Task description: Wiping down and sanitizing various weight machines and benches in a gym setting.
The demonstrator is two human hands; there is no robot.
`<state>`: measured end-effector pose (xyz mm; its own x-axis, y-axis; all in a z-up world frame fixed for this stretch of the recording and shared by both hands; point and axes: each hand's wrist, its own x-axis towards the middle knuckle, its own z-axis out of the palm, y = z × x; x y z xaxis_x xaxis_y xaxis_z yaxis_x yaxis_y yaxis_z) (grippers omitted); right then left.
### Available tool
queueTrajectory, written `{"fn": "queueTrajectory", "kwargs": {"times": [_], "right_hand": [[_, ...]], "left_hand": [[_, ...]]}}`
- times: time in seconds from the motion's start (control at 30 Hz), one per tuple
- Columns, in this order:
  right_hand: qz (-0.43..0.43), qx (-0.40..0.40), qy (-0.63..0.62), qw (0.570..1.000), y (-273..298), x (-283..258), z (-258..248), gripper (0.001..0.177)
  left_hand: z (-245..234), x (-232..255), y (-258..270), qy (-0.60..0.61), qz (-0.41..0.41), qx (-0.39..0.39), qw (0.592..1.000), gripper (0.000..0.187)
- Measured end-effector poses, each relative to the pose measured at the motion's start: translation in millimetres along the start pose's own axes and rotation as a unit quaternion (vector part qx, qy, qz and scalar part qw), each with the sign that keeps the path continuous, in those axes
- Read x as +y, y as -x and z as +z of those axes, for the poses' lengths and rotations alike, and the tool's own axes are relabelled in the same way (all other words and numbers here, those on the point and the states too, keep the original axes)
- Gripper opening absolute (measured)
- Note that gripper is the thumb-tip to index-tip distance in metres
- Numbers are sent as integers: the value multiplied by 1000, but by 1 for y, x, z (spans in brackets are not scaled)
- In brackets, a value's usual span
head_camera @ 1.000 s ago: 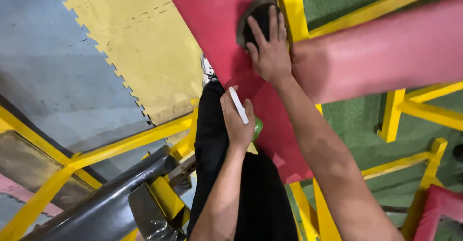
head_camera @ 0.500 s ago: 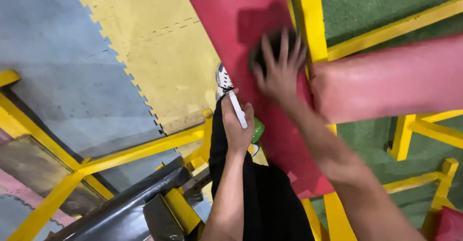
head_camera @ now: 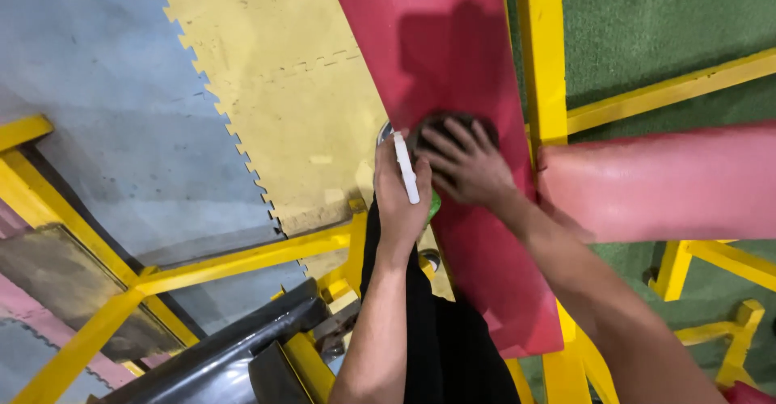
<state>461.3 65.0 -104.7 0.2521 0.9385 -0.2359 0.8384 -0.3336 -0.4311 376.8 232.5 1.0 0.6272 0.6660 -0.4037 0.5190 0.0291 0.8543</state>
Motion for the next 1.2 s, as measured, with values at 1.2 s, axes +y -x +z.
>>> {"fn": "queueTrajectory", "kwargs": {"times": [1.2], "right_hand": [[423, 135, -239, 864, 99, -96, -17, 76]], "left_hand": [[55, 67, 28, -100, 114, -205, 967, 49]]}}
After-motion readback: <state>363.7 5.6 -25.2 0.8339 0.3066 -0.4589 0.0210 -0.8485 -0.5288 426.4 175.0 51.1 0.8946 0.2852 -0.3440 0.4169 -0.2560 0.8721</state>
